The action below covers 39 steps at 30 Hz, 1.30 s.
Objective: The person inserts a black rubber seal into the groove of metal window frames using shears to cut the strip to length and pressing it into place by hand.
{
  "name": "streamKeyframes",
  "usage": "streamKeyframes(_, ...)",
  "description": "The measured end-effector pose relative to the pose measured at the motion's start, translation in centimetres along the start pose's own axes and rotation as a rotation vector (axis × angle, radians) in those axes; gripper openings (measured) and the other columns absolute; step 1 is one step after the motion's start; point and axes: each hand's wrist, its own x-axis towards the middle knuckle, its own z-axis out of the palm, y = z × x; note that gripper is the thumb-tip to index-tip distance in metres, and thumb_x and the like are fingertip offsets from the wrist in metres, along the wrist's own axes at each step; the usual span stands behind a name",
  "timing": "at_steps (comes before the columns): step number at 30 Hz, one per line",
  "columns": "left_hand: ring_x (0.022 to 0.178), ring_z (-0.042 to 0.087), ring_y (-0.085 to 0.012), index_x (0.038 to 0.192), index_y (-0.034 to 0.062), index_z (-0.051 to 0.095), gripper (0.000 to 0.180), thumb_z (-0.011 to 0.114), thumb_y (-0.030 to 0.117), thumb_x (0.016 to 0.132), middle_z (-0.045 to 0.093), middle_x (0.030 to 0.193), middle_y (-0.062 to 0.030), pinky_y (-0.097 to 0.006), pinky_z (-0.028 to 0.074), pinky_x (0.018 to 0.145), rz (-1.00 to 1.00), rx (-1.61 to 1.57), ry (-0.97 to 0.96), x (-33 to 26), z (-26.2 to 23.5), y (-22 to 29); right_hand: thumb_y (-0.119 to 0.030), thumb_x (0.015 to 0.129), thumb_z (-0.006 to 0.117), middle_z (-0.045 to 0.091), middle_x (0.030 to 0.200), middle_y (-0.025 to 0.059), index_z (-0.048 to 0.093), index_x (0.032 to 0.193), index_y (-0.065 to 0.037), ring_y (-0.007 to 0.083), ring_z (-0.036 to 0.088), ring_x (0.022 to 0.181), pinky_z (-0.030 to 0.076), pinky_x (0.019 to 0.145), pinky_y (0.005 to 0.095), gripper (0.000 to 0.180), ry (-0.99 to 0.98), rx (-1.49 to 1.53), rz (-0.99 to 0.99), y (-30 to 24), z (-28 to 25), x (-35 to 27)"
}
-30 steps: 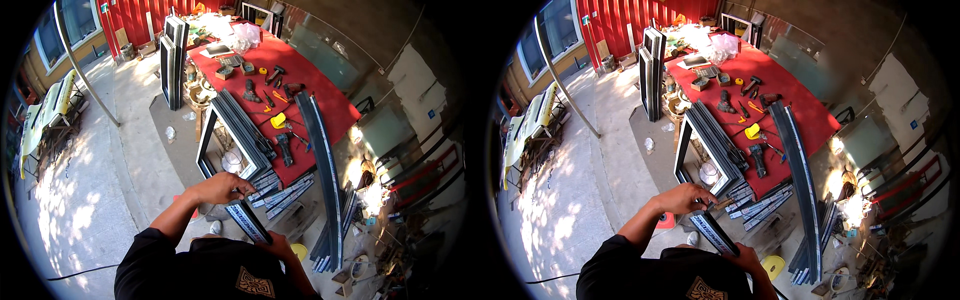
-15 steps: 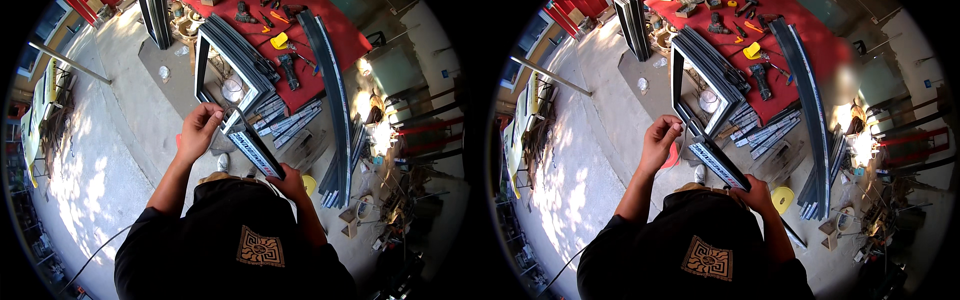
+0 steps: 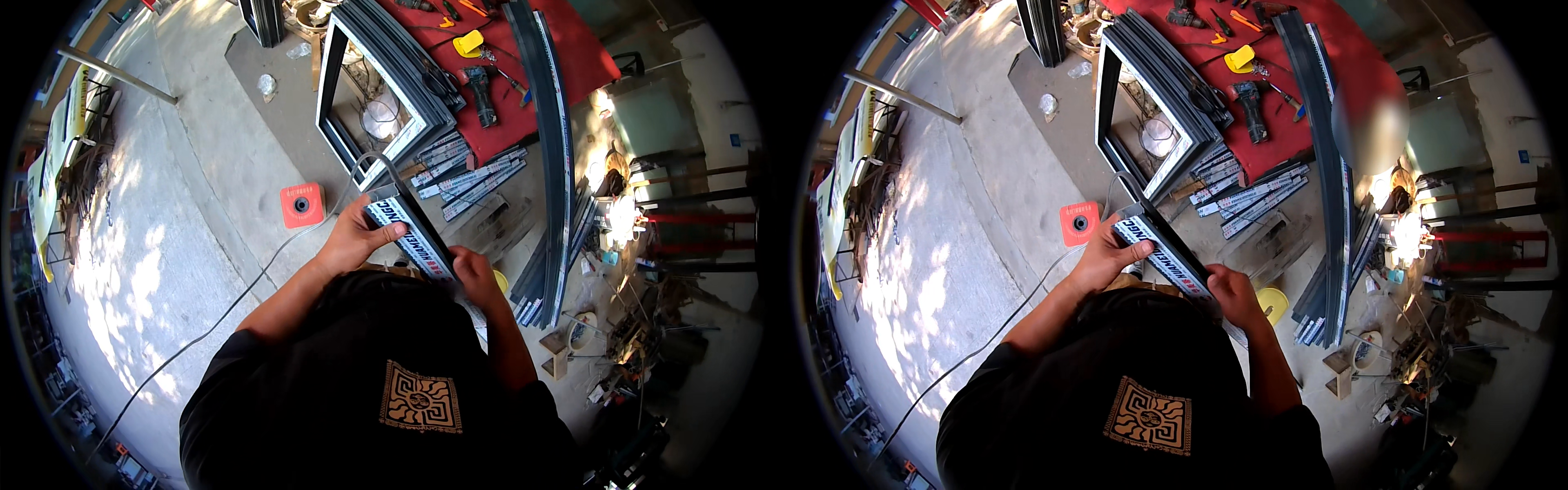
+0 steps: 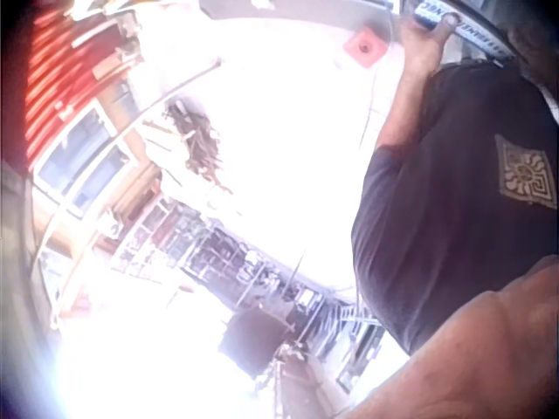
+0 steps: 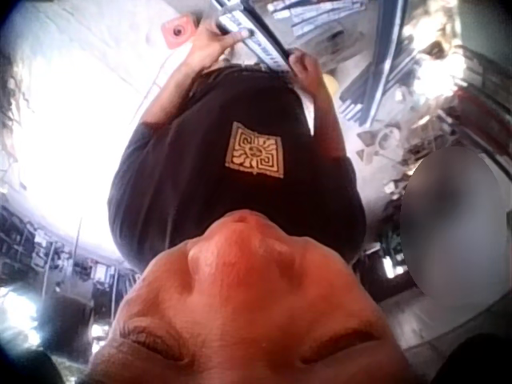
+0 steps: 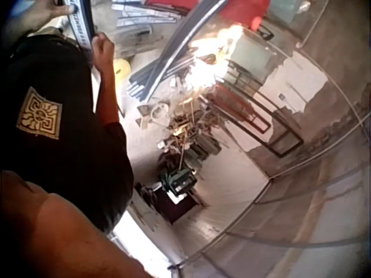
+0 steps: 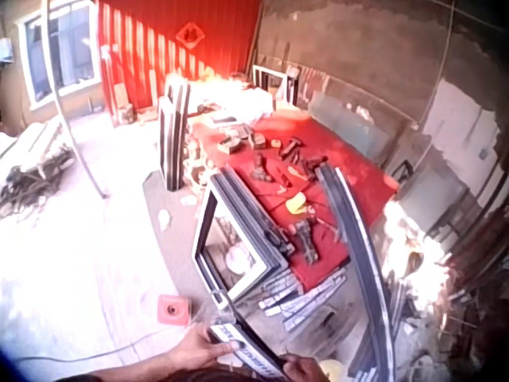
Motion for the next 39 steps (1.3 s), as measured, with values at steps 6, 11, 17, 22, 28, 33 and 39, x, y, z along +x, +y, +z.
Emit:
streamKeyframes(6, 0.108, 0.070, -0.0097, 0.140, 0.0032, 0.060, 0.050, 0.085, 0.012, 0.097, 0.076, 0.117, -0.0013, -0.030, 0.057, 0.098, 0.010, -0.071, -0.025, 0.2, 1.3, 1.1, -0.018, 0.104, 0.073, 0.079, 0.102, 0.0143, 0.074, 0.116, 0.002, 0.0225, 0.078, 0.093, 0.060, 0.083, 0.0344, 0.023, 0.140, 0.004, -0.251, -9.3, -1.2, 7.0)
streamKeyframes(11, 0.109, 0.070, -0.0091, 0.140, 0.0039, 0.062, 0.050, 0.085, 0.008, 0.096, 0.076, 0.119, -0.0010, -0.030, 0.058, 0.098, 0.044, -0.101, -0.048, 0.2, 1.2, 0.9, -0.016, 0.098, 0.079, 0.076, 0.091, 0.0131, 0.076, 0.101, 0.001, 0.0268, 0.076, 0.081, 0.058, 0.073, 0.0356, 0.017, 0.096, -0.018, -0.381, -11.8, -1.0, 9.6)
streamKeyframes(17, 0.107, 0.070, -0.0087, 0.138, 0.0040, 0.064, 0.048, 0.086, 0.005, 0.095, 0.076, 0.118, -0.0010, -0.030, 0.059, 0.096, 0.054, -0.109, -0.058, 0.2, 1.1, 0.9, -0.012, 0.097, 0.078, 0.077, 0.093, 0.0134, 0.077, 0.102, 0.001, 0.0270, 0.076, 0.081, 0.058, 0.074, 0.0357, 0.014, 0.069, -0.015, -0.342, -10.6, -1.1, 9.1)
streamKeyframes(22, 0.108, 0.071, -0.0094, 0.138, 0.0033, 0.063, 0.049, 0.086, 0.005, 0.094, 0.077, 0.118, -0.0021, -0.030, 0.060, 0.096, 0.020, -0.094, -0.046, 0.3, 0.9, 1.0, -0.011, 0.096, 0.078, 0.079, 0.100, 0.0128, 0.076, 0.111, 0.001, 0.0237, 0.078, 0.090, 0.060, 0.080, 0.0357, 0.020, 0.004, 0.052, -0.132, -5.7, -1.7, 6.3)
streamKeyframes(28, 0.105, 0.071, -0.0090, 0.132, 0.0051, 0.066, 0.045, 0.088, 0.011, 0.093, 0.077, 0.114, -0.0004, -0.029, 0.058, 0.096, 0.031, -0.087, -0.029, 0.6, 0.7, 1.0, -0.009, 0.094, 0.081, 0.079, 0.106, 0.0124, 0.073, 0.125, -0.002, 0.0207, 0.077, 0.100, 0.060, 0.091, 0.0361, 0.033, -0.050, 0.053, 0.202, 6.9, -3.6, -1.6)
streamKeyframes(33, 0.107, 0.072, -0.0106, 0.134, 0.0021, 0.063, 0.045, 0.084, 0.003, 0.095, 0.078, 0.114, -0.0028, -0.032, 0.060, 0.098, 0.041, -0.007, 0.018, 0.8, -0.2, -0.3, -0.011, 0.094, 0.082, 0.079, 0.114, 0.0123, 0.072, 0.129, -0.002, 0.0222, 0.077, 0.107, 0.059, 0.098, 0.0355, 0.037, -0.106, -0.043, 0.535, 11.6, -4.9, -7.0)
streamKeyframes(39, 0.104, 0.072, -0.0106, 0.133, 0.0027, 0.063, 0.041, 0.083, 0.002, 0.096, 0.078, 0.112, -0.0023, -0.032, 0.060, 0.097, -0.003, 0.012, 0.021, 0.5, 0.5, 0.8, -0.014, 0.097, 0.081, 0.079, 0.112, 0.0107, 0.072, 0.127, -0.001, 0.0232, 0.076, 0.106, 0.058, 0.099, 0.0362, 0.033, 0.020, 0.003, 0.244, 5.8, -4.7, -3.0)
